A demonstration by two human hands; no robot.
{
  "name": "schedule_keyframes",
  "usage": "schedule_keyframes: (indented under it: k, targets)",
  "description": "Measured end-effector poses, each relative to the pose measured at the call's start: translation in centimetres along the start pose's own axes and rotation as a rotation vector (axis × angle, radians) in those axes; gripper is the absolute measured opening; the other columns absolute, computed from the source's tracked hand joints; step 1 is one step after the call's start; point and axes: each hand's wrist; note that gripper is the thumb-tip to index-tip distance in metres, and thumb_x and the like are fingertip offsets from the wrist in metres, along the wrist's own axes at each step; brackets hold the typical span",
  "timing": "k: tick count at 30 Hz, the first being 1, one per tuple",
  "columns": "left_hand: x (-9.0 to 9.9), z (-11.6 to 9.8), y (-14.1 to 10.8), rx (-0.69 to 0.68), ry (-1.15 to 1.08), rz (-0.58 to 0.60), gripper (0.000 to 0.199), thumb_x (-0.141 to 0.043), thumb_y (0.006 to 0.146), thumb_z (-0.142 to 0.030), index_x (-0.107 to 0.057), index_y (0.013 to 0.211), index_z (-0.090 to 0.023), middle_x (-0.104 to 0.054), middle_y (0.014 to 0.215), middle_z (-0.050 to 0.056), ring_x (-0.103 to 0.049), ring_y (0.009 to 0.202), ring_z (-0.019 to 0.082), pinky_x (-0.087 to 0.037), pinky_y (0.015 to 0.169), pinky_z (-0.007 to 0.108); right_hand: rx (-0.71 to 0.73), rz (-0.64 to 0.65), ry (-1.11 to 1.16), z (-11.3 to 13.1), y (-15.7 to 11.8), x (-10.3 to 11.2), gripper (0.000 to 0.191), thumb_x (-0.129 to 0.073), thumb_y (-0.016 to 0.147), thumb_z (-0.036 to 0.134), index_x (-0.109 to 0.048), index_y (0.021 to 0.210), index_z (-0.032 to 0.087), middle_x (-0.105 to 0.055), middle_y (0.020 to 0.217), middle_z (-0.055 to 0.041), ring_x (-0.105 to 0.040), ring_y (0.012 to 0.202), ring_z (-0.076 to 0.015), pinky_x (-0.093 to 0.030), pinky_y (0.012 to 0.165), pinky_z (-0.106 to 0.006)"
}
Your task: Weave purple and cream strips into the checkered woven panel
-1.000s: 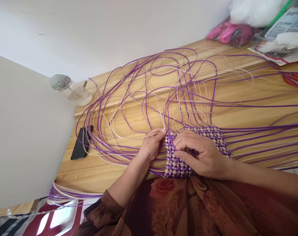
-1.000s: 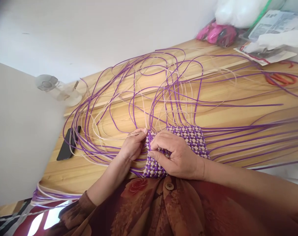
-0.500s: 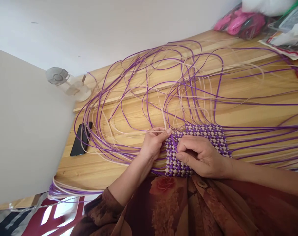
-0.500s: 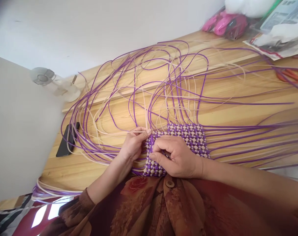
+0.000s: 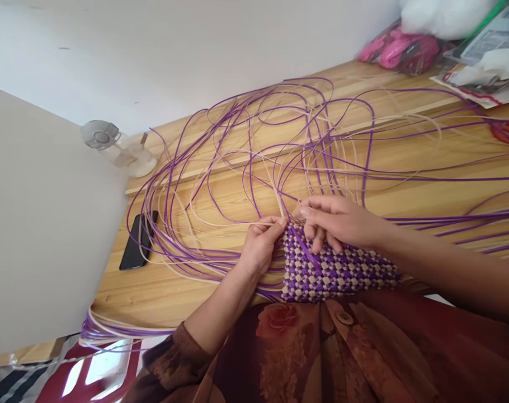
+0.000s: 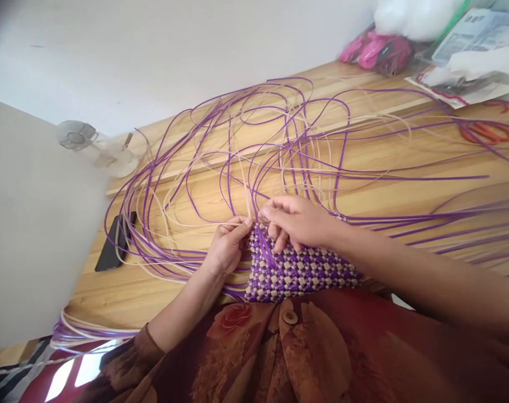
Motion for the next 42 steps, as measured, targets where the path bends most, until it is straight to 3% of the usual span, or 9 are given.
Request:
schedule_keyframes:
  k: [8, 11, 14, 18, 21, 26, 30, 36, 42]
  targets:
    - [-0.5, -0.3, -0.2, -0.042, 0.025, -0.005, 0.032, -0.079, 0.070, -0.043, -0.065, 0.068, -0.014, -0.053, 0.060, -0.003, -0.040, 0.056, 0.007, -0.029, 0.058, 0.023, -0.052, 0.144, -0.122, 1.4, 3.9, 0.8, 0.030, -0.062, 0.087, 0.042, -0.052, 0.075, 0.016, -0.051, 0.056, 0.0055, -0.042, 0.033, -0.0028, -0.019, 0.030, -0.018]
    - [-0.5, -0.3, 0.1, 0.016, 0.043, 0.010, 0.033, -0.082, 0.066, -0.040, -0.063, 0.066, -0.013, -0.055, 0.061, -0.002, -0.042, 0.057, 0.007, -0.030, 0.058, 0.023, 0.054, 0.137, -0.156, 0.8, 4.7, 0.5, 0.028, -0.059, 0.088, 0.042, -0.053, 0.078, 0.017, -0.055, 0.057, 0.0043, -0.041, 0.036, -0.0042, -0.023, 0.035, -0.019]
    - [-0.3, -0.4, 0.1, 0.039, 0.050, -0.006, 0.036, -0.085, 0.062, -0.038, -0.059, 0.063, -0.014, -0.051, 0.056, -0.004, -0.039, 0.053, 0.006, -0.027, 0.055, 0.022, 0.242, -0.130, -0.416, 1.1, 7.0, 1.8, 0.025, -0.058, 0.087, 0.038, -0.052, 0.073, 0.018, -0.054, 0.057, 0.0034, -0.046, 0.047, -0.0080, -0.031, 0.047, -0.022]
    - [-0.3, -0.5, -0.1, 0.048, 0.046, -0.017, 0.038, -0.087, 0.060, -0.037, -0.056, 0.061, -0.014, -0.050, 0.055, -0.005, -0.038, 0.051, 0.005, -0.025, 0.053, 0.022, 0.334, -0.718, -0.756, 2.3, 11.9, 7.0, 0.025, -0.059, 0.084, 0.031, -0.049, 0.065, 0.019, -0.058, 0.069, -0.0033, -0.049, 0.067, -0.0155, -0.031, 0.060, -0.028]
    - [0.0, -0.7, -0.1, 0.047, 0.061, -0.008, 0.037, -0.086, 0.061, -0.038, -0.059, 0.063, -0.014, -0.052, 0.054, -0.005, -0.039, 0.050, 0.005, -0.025, 0.052, 0.022, 0.273, -0.860, -0.828, 2.3, 13.8, 10.2, 0.024, -0.061, 0.081, 0.028, -0.048, 0.063, 0.020, -0.061, 0.076, -0.0067, -0.050, 0.072, -0.0187, -0.031, 0.063, -0.030]
    - [1.1, -1.5, 0.0, 0.145, 0.032, 0.156, 0.032, -0.087, 0.061, -0.033, -0.070, 0.081, -0.014, -0.068, 0.075, 0.002, -0.057, 0.067, 0.010, -0.040, 0.068, 0.023, 0.215, -0.826, -0.772, 0.9, 13.0, 11.2, 0.023, -0.059, 0.083, 0.033, -0.051, 0.067, 0.019, -0.059, 0.066, -0.0047, -0.050, 0.063, -0.0169, -0.031, 0.060, -0.029]
    - [0.9, -1.4, 0.1, 0.137, 0.016, 0.111, 0.030, -0.083, 0.066, -0.038, -0.068, 0.073, -0.013, -0.064, 0.066, 0.001, -0.053, 0.060, 0.008, -0.037, 0.062, 0.022, 0.188, -0.827, -0.598, 0.6, 12.3, 11.5, 0.023, -0.057, 0.084, 0.038, -0.054, 0.070, 0.019, -0.056, 0.057, -0.0014, -0.048, 0.054, -0.0149, -0.032, 0.057, -0.028]
    - [-0.1, -0.8, 0.1, 0.051, 0.046, 0.029, 0.032, -0.084, 0.064, -0.038, -0.064, 0.066, -0.014, -0.054, 0.054, -0.003, -0.040, 0.048, 0.005, -0.025, 0.050, 0.022, 0.289, -0.861, -0.857, 0.9, 13.8, 11.4, 0.019, -0.058, 0.082, 0.032, -0.055, 0.068, 0.020, -0.063, 0.075, -0.0070, -0.050, 0.068, -0.0185, -0.030, 0.062, -0.030]
    - [1.1, -2.2, -0.6, 0.052, 0.161, 0.153, 0.030, -0.081, 0.069, -0.037, -0.066, 0.079, -0.013, -0.064, 0.067, 0.000, -0.052, 0.057, 0.007, -0.038, 0.057, 0.021, 0.181, -0.760, -0.996, 1.8, 14.1, 10.5, 0.031, -0.054, 0.087, 0.041, -0.061, 0.068, 0.017, -0.063, 0.074, -0.0087, -0.049, 0.066, -0.0182, -0.027, 0.060, -0.030]
Point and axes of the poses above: each hand's wrist, its own y-axis towards the middle knuckle, its own x-axis out of the back of the hand, z = x × y
